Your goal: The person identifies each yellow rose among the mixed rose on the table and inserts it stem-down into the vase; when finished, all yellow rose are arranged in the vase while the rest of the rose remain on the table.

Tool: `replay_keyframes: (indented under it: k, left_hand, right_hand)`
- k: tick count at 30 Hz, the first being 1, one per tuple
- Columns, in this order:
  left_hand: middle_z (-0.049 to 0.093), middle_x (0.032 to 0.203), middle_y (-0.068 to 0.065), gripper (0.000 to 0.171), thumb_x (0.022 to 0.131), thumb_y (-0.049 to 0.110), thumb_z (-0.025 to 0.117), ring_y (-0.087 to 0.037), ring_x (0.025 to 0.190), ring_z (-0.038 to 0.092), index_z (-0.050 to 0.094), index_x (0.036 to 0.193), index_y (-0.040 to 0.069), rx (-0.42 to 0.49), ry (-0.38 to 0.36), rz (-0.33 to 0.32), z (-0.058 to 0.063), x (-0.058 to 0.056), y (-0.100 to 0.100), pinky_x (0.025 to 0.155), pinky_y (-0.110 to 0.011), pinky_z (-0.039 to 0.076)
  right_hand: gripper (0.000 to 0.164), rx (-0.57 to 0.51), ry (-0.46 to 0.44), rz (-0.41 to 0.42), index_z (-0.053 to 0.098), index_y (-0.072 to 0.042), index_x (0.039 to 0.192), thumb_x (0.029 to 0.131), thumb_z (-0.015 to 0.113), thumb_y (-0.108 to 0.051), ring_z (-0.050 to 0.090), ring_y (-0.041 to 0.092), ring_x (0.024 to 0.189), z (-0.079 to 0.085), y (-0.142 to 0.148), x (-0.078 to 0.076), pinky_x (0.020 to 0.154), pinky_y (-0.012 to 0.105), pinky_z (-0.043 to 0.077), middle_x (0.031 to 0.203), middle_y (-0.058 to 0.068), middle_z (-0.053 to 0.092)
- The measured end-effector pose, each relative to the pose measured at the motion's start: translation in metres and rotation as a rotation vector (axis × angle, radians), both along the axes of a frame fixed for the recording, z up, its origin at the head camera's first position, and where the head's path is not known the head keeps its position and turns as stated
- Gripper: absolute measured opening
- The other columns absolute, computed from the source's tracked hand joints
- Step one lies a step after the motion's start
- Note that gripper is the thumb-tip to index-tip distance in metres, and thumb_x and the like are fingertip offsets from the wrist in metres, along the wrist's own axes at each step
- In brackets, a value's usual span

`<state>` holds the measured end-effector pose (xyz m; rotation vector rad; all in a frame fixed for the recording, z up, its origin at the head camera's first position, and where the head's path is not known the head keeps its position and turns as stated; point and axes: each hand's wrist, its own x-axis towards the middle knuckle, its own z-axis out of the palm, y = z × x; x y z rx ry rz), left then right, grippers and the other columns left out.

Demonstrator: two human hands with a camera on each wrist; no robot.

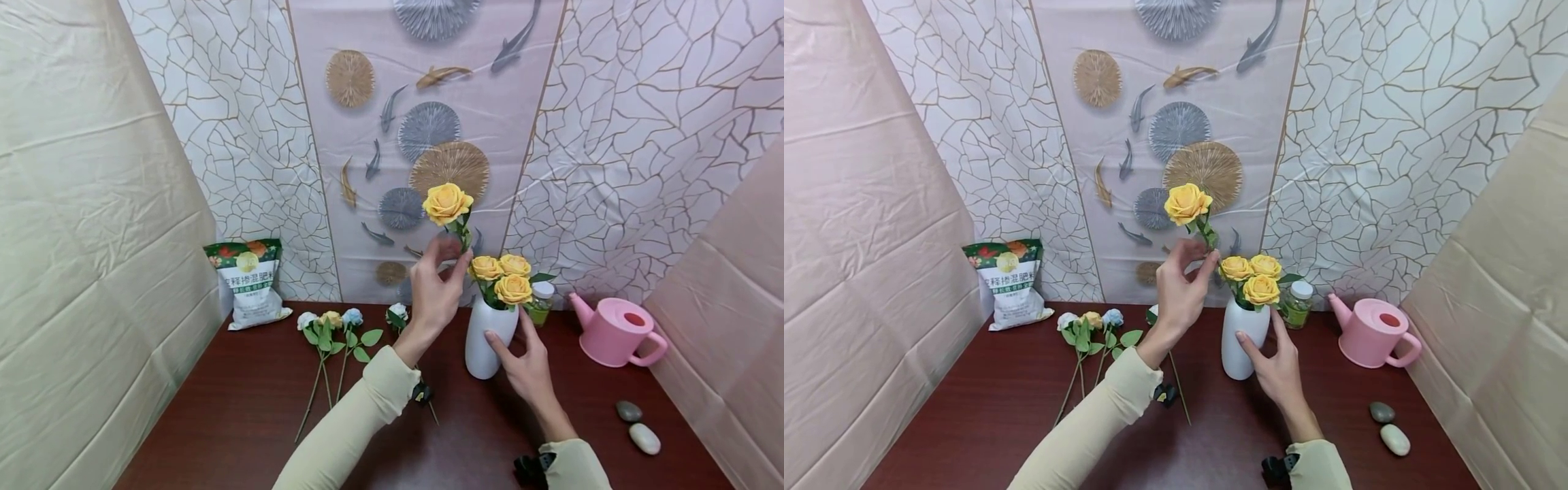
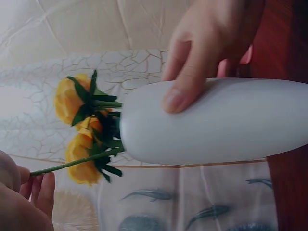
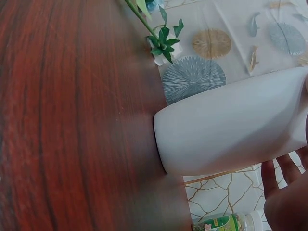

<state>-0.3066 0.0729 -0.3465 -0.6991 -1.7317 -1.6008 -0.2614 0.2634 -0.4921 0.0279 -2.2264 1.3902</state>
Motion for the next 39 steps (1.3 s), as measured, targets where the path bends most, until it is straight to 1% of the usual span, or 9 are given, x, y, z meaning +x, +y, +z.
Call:
replay_keyframes:
  k: [2,9,14,22,28,31,34,37,39]
  left_hand:
    - [0.072,0.1,-0.002,0.018,0.096,0.025,0.069,-0.007,0.095,0.072,0.064,0.109,0.013,-0.002,-0.016,-0.008,-0.005,-0.001,0.0,0.074,-0.023,0.061]
    - [0.073,0.097,-0.002,0.016,0.096,0.022,0.07,-0.007,0.088,0.072,0.063,0.106,0.012,-0.025,-0.109,0.001,-0.027,-0.007,0.004,0.077,-0.021,0.06]
    - [0.073,0.097,-0.002,0.018,0.096,0.025,0.07,-0.008,0.086,0.073,0.063,0.106,0.012,-0.04,-0.164,-0.021,-0.04,-0.011,0.01,0.076,-0.02,0.06]
    - [0.077,0.1,0.0,0.023,0.092,0.027,0.075,-0.005,0.087,0.073,0.069,0.112,0.017,-0.108,-0.25,-0.011,-0.054,-0.013,0.019,0.077,-0.031,0.062]
    - [0.076,0.104,0.004,0.026,0.092,0.035,0.074,-0.005,0.091,0.072,0.068,0.115,0.023,-0.182,-0.308,-0.078,-0.067,-0.01,0.02,0.076,-0.021,0.06]
    - [0.071,0.111,0.008,0.04,0.089,0.046,0.074,-0.007,0.097,0.07,0.061,0.122,0.028,-0.158,-0.349,-0.075,-0.066,-0.008,0.018,0.078,-0.023,0.059]
    - [0.063,0.119,0.008,0.05,0.088,0.054,0.072,-0.009,0.104,0.067,0.053,0.129,0.032,-0.08,-0.36,-0.083,-0.057,-0.006,0.018,0.083,-0.029,0.06]
    - [0.061,0.121,0.009,0.046,0.092,0.054,0.067,-0.008,0.107,0.065,0.054,0.131,0.034,-0.013,-0.313,-0.064,-0.046,-0.005,0.018,0.087,-0.031,0.059]
    - [0.064,0.117,0.009,0.039,0.094,0.052,0.066,-0.007,0.106,0.065,0.059,0.128,0.034,-0.003,-0.265,-0.028,-0.041,-0.004,0.017,0.086,-0.029,0.059]
  right_hand:
    - [0.084,0.002,0.001,0.005,0.024,-0.049,0.155,0.089,0.077,-0.038,0.053,0.016,0.132,0.0,0.0,0.0,0.108,0.045,0.046,0.153,-0.005,0.048]
    - [0.085,-0.005,-0.008,-0.003,0.025,-0.047,0.155,0.089,0.078,-0.036,0.052,0.016,0.134,0.0,0.001,-0.001,0.109,0.039,0.046,0.154,-0.005,0.047]
    - [0.087,-0.018,0.004,0.013,0.025,-0.042,0.157,0.089,0.079,-0.031,0.052,0.021,0.134,-0.001,0.001,0.0,0.109,0.048,0.045,0.154,0.001,0.047]
    - [0.083,-0.015,-0.004,0.01,0.025,-0.048,0.154,0.09,0.076,-0.037,0.053,0.015,0.132,0.001,0.0,0.0,0.1,0.012,0.043,0.152,-0.004,0.05]
    - [0.082,-0.017,-0.003,0.022,0.026,-0.046,0.155,0.091,0.076,-0.035,0.053,0.016,0.132,0.002,-0.001,0.001,0.097,0.008,0.041,0.151,-0.002,0.05]
    - [0.082,-0.027,-0.016,0.035,0.026,-0.044,0.155,0.091,0.076,-0.033,0.053,0.017,0.132,0.01,-0.005,0.007,0.1,0.012,0.042,0.152,0.001,0.05]
    - [0.082,-0.041,-0.019,0.048,0.028,-0.038,0.157,0.091,0.076,-0.031,0.053,0.02,0.132,0.024,-0.011,0.016,0.105,0.026,0.047,0.152,0.004,0.05]
    - [0.082,-0.032,-0.014,0.05,0.028,-0.034,0.158,0.091,0.076,-0.029,0.053,0.024,0.133,0.031,-0.014,0.02,0.108,0.042,0.047,0.152,0.007,0.05]
    - [0.082,-0.032,-0.014,0.045,0.029,-0.034,0.158,0.091,0.076,-0.029,0.054,0.024,0.132,0.031,-0.014,0.02,0.108,0.039,0.047,0.152,0.008,0.05]
